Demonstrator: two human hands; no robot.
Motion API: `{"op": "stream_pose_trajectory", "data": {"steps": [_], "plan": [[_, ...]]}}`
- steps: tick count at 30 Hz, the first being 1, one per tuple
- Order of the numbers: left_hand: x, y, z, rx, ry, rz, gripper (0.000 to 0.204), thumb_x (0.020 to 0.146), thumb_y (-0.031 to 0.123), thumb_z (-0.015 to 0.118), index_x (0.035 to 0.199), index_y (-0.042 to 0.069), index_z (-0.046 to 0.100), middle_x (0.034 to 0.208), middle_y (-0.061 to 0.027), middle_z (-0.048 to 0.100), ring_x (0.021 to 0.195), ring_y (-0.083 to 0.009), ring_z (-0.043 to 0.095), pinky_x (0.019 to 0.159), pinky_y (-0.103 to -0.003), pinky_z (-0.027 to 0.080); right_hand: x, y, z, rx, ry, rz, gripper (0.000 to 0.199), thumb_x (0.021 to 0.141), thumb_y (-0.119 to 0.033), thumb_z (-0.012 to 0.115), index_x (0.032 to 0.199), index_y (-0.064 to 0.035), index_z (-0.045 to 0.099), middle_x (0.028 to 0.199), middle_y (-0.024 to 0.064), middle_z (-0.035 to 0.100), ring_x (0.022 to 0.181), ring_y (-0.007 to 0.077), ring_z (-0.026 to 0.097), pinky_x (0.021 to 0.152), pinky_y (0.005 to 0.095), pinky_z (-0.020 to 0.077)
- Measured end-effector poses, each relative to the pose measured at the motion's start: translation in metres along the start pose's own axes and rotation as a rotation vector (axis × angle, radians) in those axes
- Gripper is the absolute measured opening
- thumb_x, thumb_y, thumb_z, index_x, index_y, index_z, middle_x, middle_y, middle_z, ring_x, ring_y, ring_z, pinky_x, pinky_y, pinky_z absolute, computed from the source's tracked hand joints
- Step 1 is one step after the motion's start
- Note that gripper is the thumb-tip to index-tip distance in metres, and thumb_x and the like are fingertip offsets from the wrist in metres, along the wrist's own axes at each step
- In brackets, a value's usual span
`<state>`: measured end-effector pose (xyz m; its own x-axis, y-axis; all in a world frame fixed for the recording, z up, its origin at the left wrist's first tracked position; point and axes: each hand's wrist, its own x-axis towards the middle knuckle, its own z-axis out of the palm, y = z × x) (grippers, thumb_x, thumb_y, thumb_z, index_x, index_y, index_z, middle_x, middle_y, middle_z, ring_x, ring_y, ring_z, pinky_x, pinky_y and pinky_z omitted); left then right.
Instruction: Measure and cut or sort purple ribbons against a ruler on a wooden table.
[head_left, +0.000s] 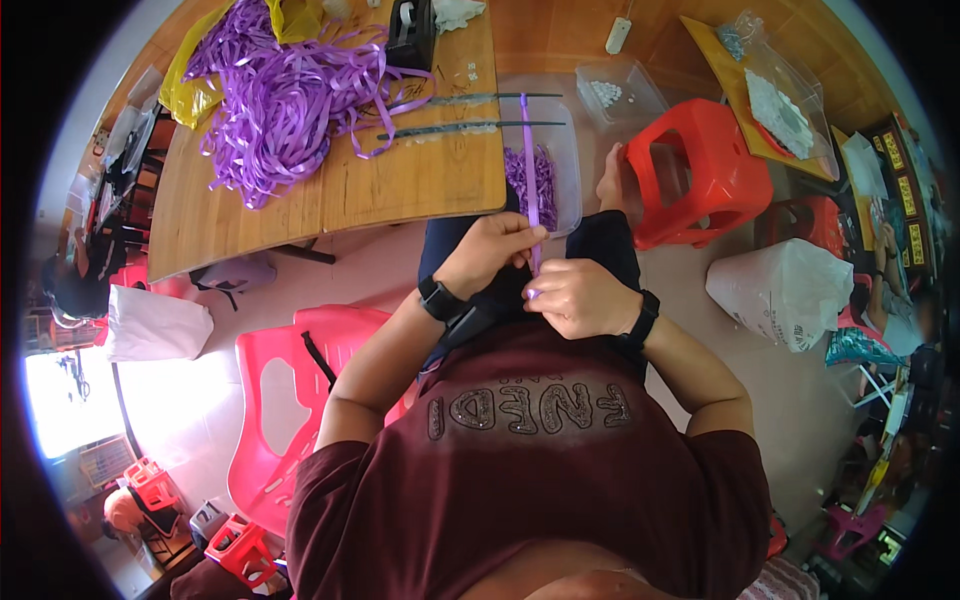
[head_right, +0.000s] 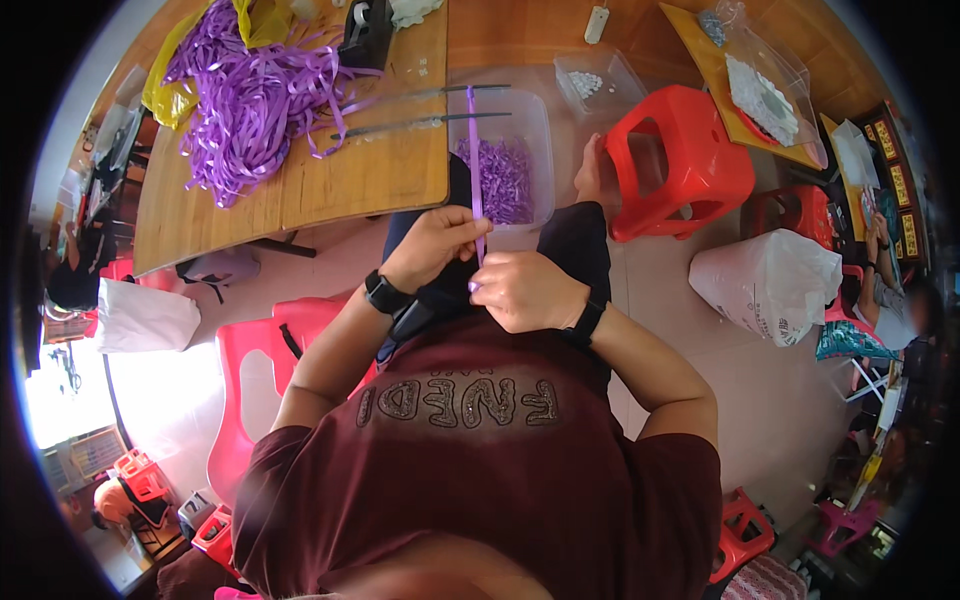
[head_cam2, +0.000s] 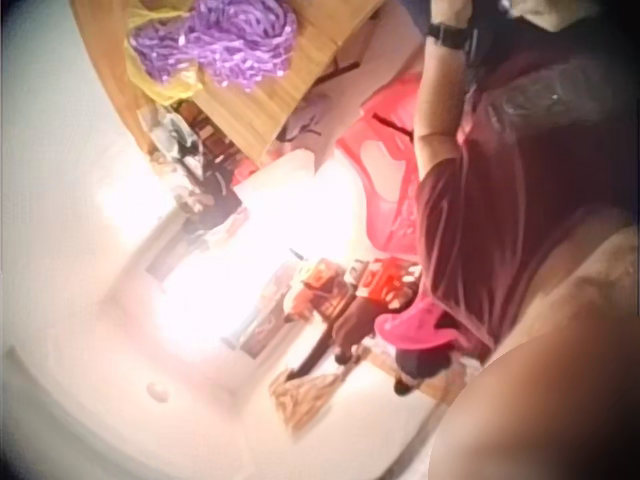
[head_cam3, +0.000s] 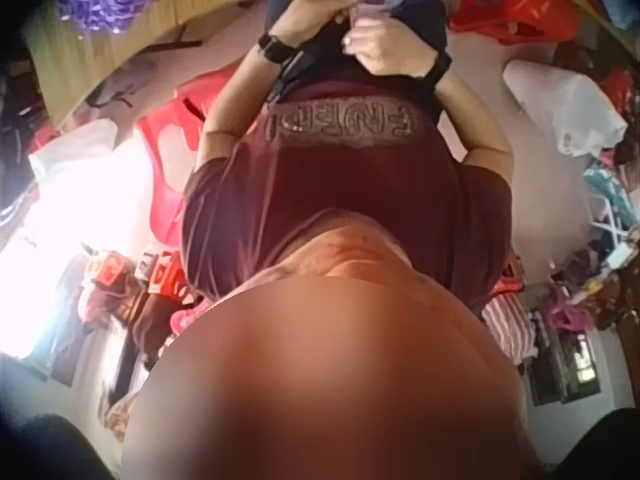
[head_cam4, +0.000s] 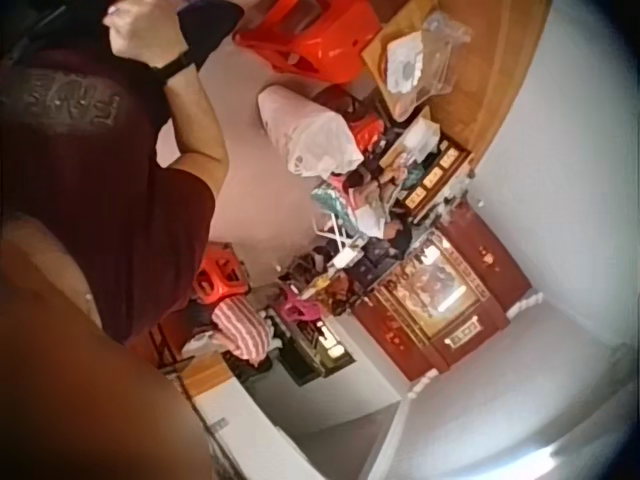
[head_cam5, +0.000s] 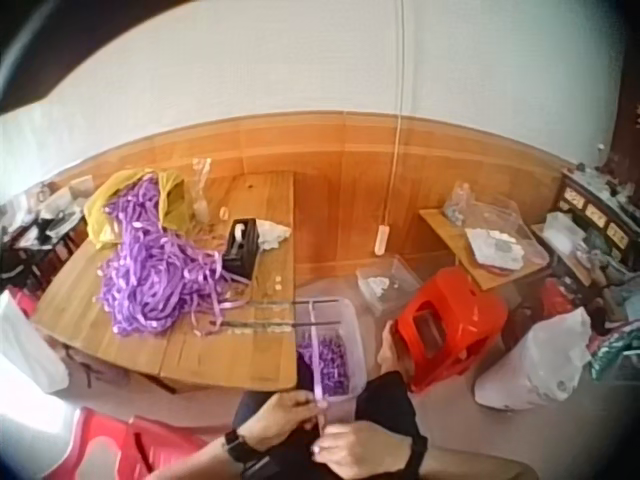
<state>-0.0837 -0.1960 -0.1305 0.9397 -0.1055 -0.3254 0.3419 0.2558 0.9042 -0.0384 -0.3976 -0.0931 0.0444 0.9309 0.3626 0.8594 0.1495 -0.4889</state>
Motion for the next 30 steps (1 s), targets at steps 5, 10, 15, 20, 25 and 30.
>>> {"op": "stream_pose_trajectory", "data": {"steps": [5,10,15,20,25,30], "plan": [[-0.004,0.009,0.000,0.115,0.078,0.004,0.020,0.092,0.021,0.072,0.090,0.001,0.069,0.075,0.0011,0.062,0.062,-0.0051,0.052,0.058,-0.020,0.042,-0.010,-0.010,-0.012,0.301,-0.086,0.027,0.028,0.071,0.002,0.068,0.098,-0.0055,0.075,0.102,0.0104,0.072,0.081,0.0229,0.068,0.068,0.0334,0.0556],[-0.010,0.013,0.001,0.133,0.075,0.013,0.022,0.091,0.021,0.074,0.087,0.000,0.070,0.071,0.0008,0.062,0.059,-0.0054,0.052,0.055,-0.020,0.041,-0.015,0.000,-0.007,0.468,0.323,0.599,0.012,0.085,-0.011,0.076,0.095,-0.0040,0.073,0.084,0.0063,0.070,0.060,0.0103,0.058,0.056,0.0246,0.0453],[-0.012,0.016,0.005,0.154,0.096,0.041,0.022,0.091,0.021,0.073,0.089,-0.001,0.071,0.071,0.0004,0.061,0.059,-0.0052,0.053,0.055,-0.020,0.042,-0.010,0.002,0.018,0.379,0.462,0.606,0.016,0.083,-0.015,0.079,0.091,-0.0033,0.073,0.075,0.0067,0.067,0.060,0.0113,0.057,0.056,0.0268,0.0450],[-0.013,0.013,0.006,0.101,0.097,0.047,0.022,0.091,0.021,0.073,0.088,0.000,0.070,0.070,0.0006,0.061,0.059,-0.0053,0.052,0.054,-0.020,0.041,-0.009,0.010,0.032,0.352,0.372,0.728,0.026,0.081,-0.025,0.081,0.092,-0.0020,0.074,0.070,0.0097,0.066,0.061,0.0164,0.060,0.059,0.0297,0.0473],[-0.014,0.013,0.010,0.104,0.126,0.040,0.022,0.091,0.021,0.073,0.087,0.000,0.070,0.070,0.0009,0.061,0.058,-0.0054,0.052,0.054,-0.020,0.041,-0.012,0.008,0.037,0.457,0.370,0.694,0.025,0.083,-0.025,0.079,0.092,-0.0020,0.075,0.070,0.0098,0.067,0.062,0.0143,0.060,0.060,0.0276,0.0464],[-0.014,0.011,0.012,0.093,0.134,0.057,0.024,0.093,0.022,0.072,0.084,0.000,0.068,0.069,0.0009,0.060,0.057,-0.0055,0.051,0.053,-0.020,0.039,-0.007,-0.001,0.028,0.529,0.380,0.839,0.016,0.087,-0.016,0.076,0.090,0.0004,0.074,0.077,0.0079,0.069,0.067,0.0085,0.060,0.064,0.0263,0.0494]]}}
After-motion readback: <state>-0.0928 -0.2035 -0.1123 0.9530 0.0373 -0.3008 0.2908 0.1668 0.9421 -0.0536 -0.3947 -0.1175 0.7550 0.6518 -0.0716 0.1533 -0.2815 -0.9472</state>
